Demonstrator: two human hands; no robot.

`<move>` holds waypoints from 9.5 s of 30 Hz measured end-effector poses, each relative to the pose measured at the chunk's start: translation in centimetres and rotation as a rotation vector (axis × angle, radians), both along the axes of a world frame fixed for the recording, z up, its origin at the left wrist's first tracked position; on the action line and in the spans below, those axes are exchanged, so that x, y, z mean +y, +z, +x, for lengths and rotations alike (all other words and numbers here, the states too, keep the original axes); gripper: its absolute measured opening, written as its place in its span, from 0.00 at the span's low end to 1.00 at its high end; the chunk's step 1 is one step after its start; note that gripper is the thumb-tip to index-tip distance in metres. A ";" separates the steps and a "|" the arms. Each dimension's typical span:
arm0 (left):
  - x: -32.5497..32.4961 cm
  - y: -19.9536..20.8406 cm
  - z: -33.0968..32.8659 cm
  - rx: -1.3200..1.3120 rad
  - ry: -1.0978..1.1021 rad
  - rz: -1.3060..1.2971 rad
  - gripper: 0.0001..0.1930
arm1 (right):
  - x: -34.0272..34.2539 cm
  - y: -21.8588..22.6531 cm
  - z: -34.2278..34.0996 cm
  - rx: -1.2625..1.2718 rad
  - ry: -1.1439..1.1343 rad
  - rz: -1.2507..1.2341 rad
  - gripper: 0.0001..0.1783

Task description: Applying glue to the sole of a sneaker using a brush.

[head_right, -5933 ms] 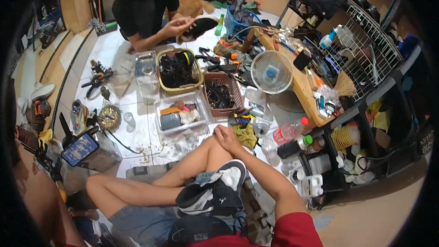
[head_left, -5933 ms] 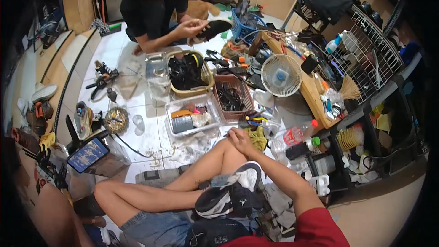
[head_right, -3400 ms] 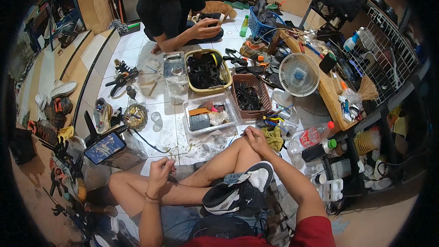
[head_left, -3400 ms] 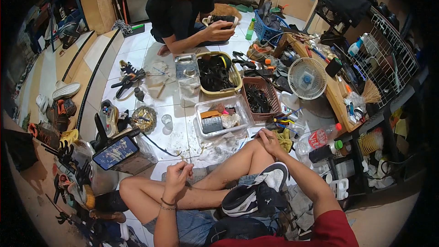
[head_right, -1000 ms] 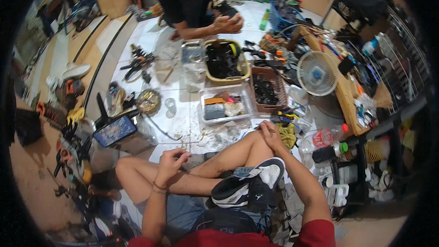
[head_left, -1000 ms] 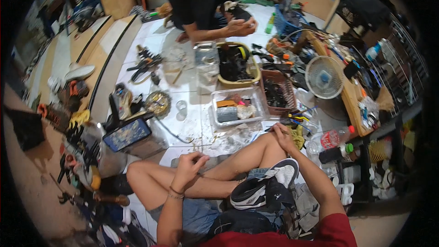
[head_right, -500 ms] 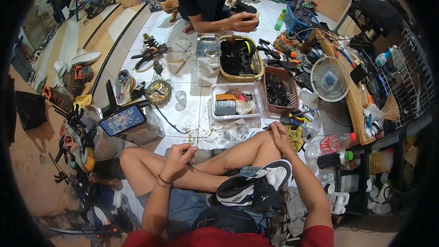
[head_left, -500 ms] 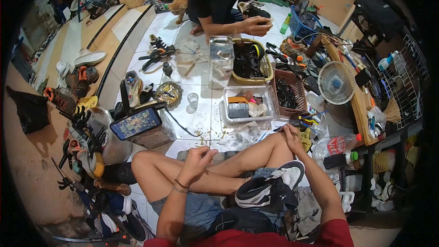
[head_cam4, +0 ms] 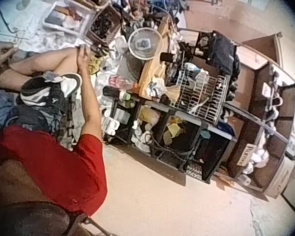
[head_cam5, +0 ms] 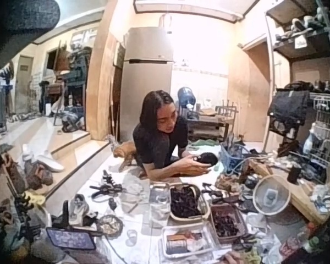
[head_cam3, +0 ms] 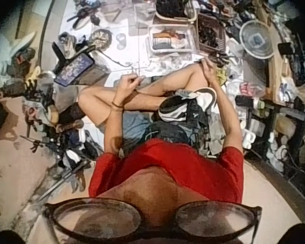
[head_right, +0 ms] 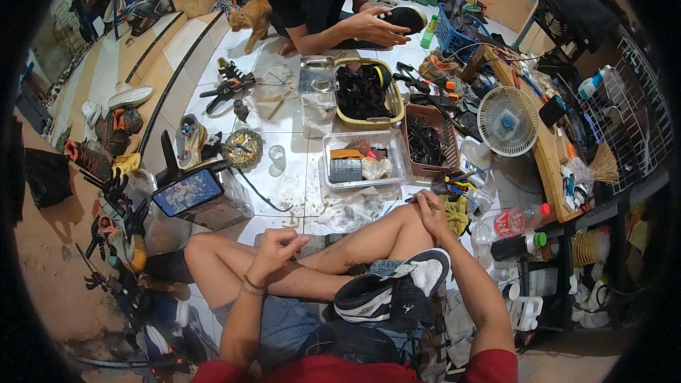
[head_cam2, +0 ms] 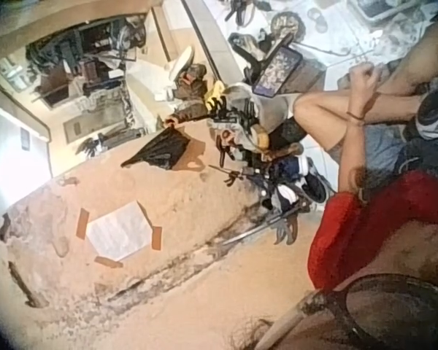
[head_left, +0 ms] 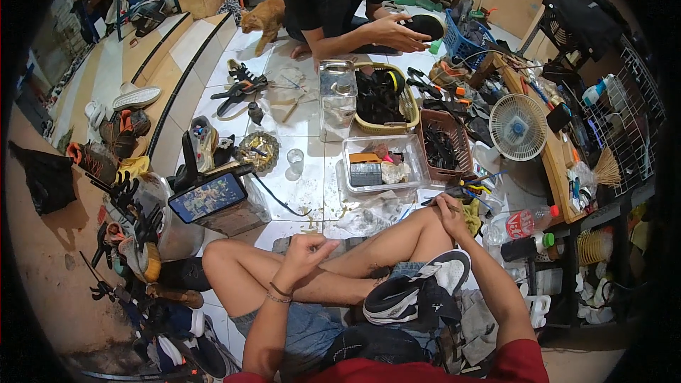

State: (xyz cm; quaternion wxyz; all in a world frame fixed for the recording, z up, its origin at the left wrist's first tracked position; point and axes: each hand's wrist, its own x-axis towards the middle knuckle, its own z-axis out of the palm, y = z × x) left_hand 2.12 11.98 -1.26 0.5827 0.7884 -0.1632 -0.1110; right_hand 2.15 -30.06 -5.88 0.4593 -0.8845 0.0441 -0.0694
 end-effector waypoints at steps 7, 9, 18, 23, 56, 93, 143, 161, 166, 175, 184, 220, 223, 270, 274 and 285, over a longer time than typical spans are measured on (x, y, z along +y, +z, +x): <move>0.1 -0.8 0.0 -0.061 -0.058 -0.047 0.19 | 0.3 -0.1 0.0 0.011 -0.020 0.005 0.20; -0.2 -0.1 -0.2 0.001 -0.061 -0.107 0.18 | 0.0 -0.3 0.0 0.015 -0.028 0.000 0.20; 0.7 -0.6 0.0 -0.004 -0.076 -0.252 0.19 | 0.2 -0.2 0.2 0.030 -0.016 -0.018 0.20; 0.7 -0.4 0.7 -0.367 -0.014 -0.249 0.06 | -0.4 -0.8 -0.1 -0.021 -0.030 0.023 0.20; -1.7 -2.0 0.1 0.004 0.547 -0.628 0.04 | -1.0 -1.3 -0.1 -0.003 0.019 0.090 0.22; -0.9 -3.5 1.1 -0.312 0.533 -0.509 0.05 | 0.4 -0.4 -1.7 -0.091 0.097 -0.159 0.26; -4.7 -7.1 2.8 0.093 -0.144 -0.191 0.07 | -1.4 -2.9 0.4 0.031 -0.185 0.049 0.22; -3.8 -5.7 2.3 -0.032 -0.179 -0.166 0.15 | -1.4 -4.4 0.0 -0.205 -0.309 -0.166 0.22; -3.5 -5.3 2.0 -0.073 -0.187 -0.163 0.15 | -2.0 -2.9 0.3 0.038 -0.139 0.140 0.21; -3.9 -7.4 1.5 -0.165 -0.152 -0.064 0.16 | -2.9 -3.7 0.6 0.100 -0.026 0.266 0.21; -5.1 -6.6 3.4 0.097 -0.290 0.051 0.20 | -6.3 -2.2 1.7 -0.096 -0.156 -0.222 0.29; 10.0 21.9 3.9 -0.689 0.034 -0.853 0.14 | 13.7 29.4 -8.7 -0.660 0.951 0.827 0.17; 18.8 27.0 18.8 -0.696 0.366 -0.739 0.03 | 12.6 25.1 -7.7 -0.787 0.526 0.601 0.07; 43.4 -15.5 54.3 -0.043 0.342 0.914 0.72 | 15.0 11.1 6.2 0.970 0.435 -0.347 0.23; 39.3 -10.0 54.8 0.067 0.347 0.736 0.61 | 14.1 10.5 5.1 0.951 0.455 -0.370 0.21; 36.7 9.5 46.6 0.427 0.371 0.088 0.28 | 8.8 6.0 0.6 0.910 0.347 -0.074 0.11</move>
